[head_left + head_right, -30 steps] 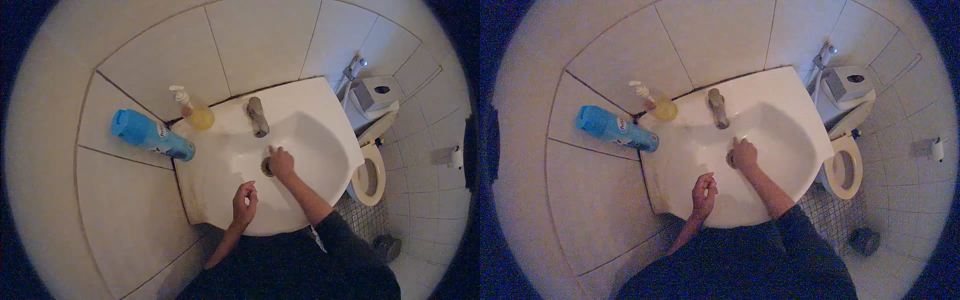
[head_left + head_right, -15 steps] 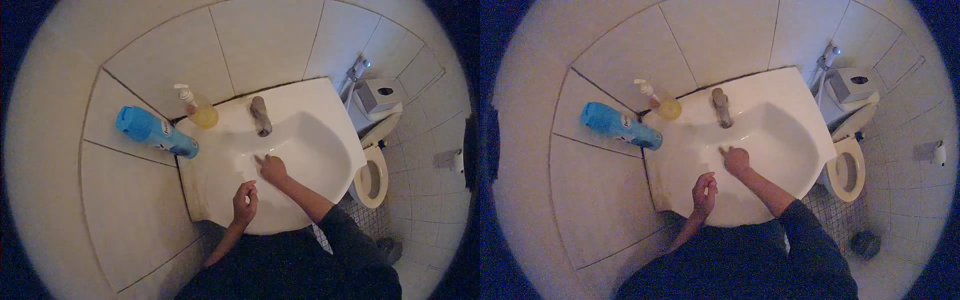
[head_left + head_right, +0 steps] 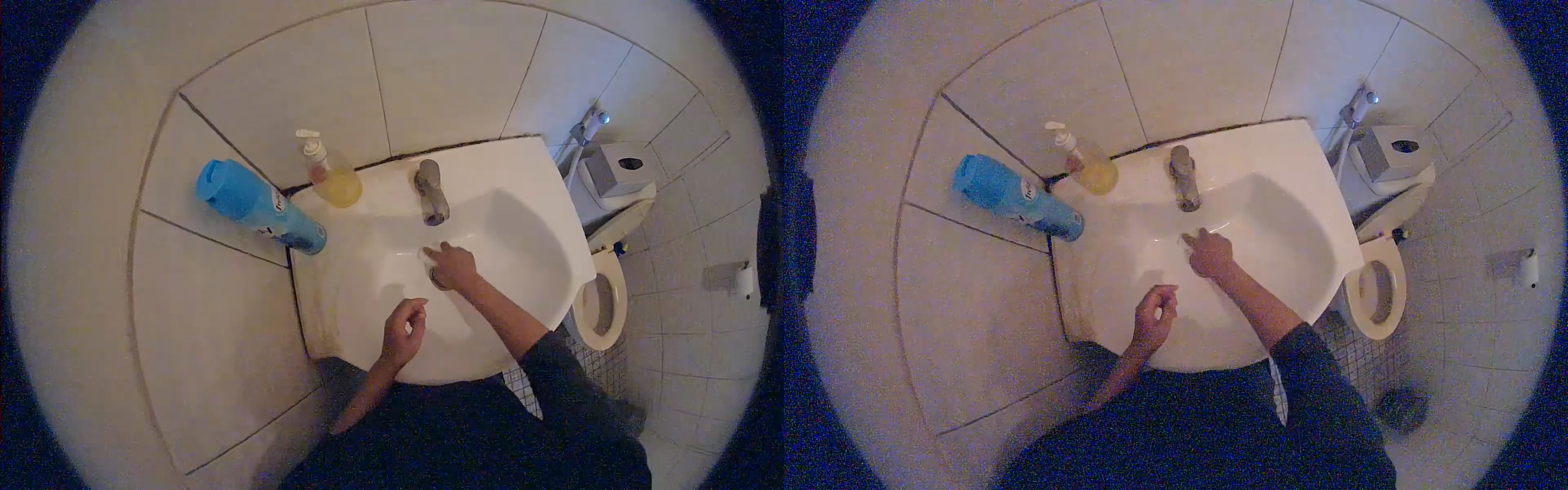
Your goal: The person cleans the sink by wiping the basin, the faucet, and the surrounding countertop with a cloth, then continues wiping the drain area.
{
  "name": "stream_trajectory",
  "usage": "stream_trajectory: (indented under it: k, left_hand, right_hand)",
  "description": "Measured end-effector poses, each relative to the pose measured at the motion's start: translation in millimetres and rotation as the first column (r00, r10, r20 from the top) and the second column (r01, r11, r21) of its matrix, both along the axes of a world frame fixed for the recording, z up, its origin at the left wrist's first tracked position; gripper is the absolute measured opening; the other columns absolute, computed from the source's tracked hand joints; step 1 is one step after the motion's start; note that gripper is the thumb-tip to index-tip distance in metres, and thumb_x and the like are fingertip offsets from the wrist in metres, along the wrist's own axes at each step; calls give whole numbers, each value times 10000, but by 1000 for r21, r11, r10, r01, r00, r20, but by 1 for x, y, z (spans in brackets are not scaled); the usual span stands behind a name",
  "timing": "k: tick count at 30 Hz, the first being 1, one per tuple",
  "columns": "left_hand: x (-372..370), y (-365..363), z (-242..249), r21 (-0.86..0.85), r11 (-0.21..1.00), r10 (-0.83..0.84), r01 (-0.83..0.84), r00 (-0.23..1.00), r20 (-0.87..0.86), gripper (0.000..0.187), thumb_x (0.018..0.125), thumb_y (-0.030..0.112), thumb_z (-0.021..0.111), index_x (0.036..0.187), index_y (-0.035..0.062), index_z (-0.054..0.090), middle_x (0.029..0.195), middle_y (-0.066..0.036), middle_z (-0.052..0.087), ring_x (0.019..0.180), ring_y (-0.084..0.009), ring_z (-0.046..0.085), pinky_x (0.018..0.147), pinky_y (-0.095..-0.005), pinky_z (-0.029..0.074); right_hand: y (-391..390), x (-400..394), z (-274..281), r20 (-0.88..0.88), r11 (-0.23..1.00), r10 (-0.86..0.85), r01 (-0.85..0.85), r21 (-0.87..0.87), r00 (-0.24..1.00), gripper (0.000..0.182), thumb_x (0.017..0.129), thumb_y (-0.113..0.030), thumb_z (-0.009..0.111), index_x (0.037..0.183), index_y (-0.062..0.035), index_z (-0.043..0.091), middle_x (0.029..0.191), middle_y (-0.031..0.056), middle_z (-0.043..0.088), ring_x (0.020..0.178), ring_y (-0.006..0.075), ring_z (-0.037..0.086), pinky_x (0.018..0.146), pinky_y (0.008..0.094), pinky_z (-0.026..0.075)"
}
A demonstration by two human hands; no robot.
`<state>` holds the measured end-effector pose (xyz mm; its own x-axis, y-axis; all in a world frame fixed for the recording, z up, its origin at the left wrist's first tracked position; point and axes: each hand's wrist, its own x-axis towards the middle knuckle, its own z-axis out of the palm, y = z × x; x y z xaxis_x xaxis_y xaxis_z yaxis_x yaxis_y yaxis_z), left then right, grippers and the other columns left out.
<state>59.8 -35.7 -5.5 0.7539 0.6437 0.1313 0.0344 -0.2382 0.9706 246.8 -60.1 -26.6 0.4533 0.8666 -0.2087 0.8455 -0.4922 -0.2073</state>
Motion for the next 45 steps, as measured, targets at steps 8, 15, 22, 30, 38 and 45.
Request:
stream_trajectory:
  k: [8, 15, 22, 30, 38, 45]
  left_hand:
    - [-1, -2, 9, 42, 981, -185, 188, 981, -63, 119, 771, 11, 511, 866, 44, 575, 741, -56, 541, 619, -146, 509, 549, -253, 407]
    - [-4, 0, 6, 98, 982, -160, 161, 987, -23, 76, 759, 33, 519, 798, 43, 584, 704, -67, 554, 578, -152, 495, 527, -261, 397]
    - [-8, -1, 14, 89, 994, -74, 71, 996, 39, 38, 743, 25, 526, 729, 17, 561, 647, -70, 529, 518, -142, 466, 488, -254, 372]
    - [-11, -1, 13, 156, 986, -61, 54, 997, 40, 39, 738, 10, 529, 706, 11, 551, 628, -70, 515, 495, -134, 454, 477, -254, 372]
    - [-11, 0, 14, 127, 990, -63, 57, 997, 42, 49, 747, 22, 538, 700, 12, 549, 621, -71, 513, 494, -137, 454, 469, -257, 364]
    - [-9, -1, 17, 111, 993, -43, 39, 998, 35, 66, 759, 34, 531, 699, 16, 551, 624, -67, 517, 497, -127, 450, 470, -249, 360]
  right_hand:
    - [-8, -5, 3, 47, 999, 50, -50, 6, 998, 457, 745, -252, 533, 1198, -240, 479, 922, 149, 555, 778, 307, 587, 664, 404, 492]
    - [-16, -22, -21, 171, 887, 373, -405, 223, 912, 469, 734, -250, 541, 1198, -225, 475, 900, 156, 558, 787, 296, 582, 660, 430, 488]
    - [6, -51, -6, -10, 957, 284, -283, 60, 959, 534, 743, -273, 539, 1256, -230, 395, 888, 144, 541, 701, 300, 599, 584, 406, 503]
    - [28, -57, -31, 22, 963, 200, -201, 180, 980, 558, 743, -252, 535, 1274, -243, 364, 982, 152, 522, 732, 307, 596, 605, 416, 501]
    - [38, -55, -22, -78, 995, 86, -82, 54, 993, 586, 737, -231, 549, 1287, -261, 350, 1100, 189, 514, 835, 345, 585, 676, 442, 495]
    - [2, -41, -7, -36, 973, 213, -209, 97, 976, 542, 730, -303, 549, 1248, -241, 404, 963, 173, 543, 695, 325, 597, 543, 420, 488]
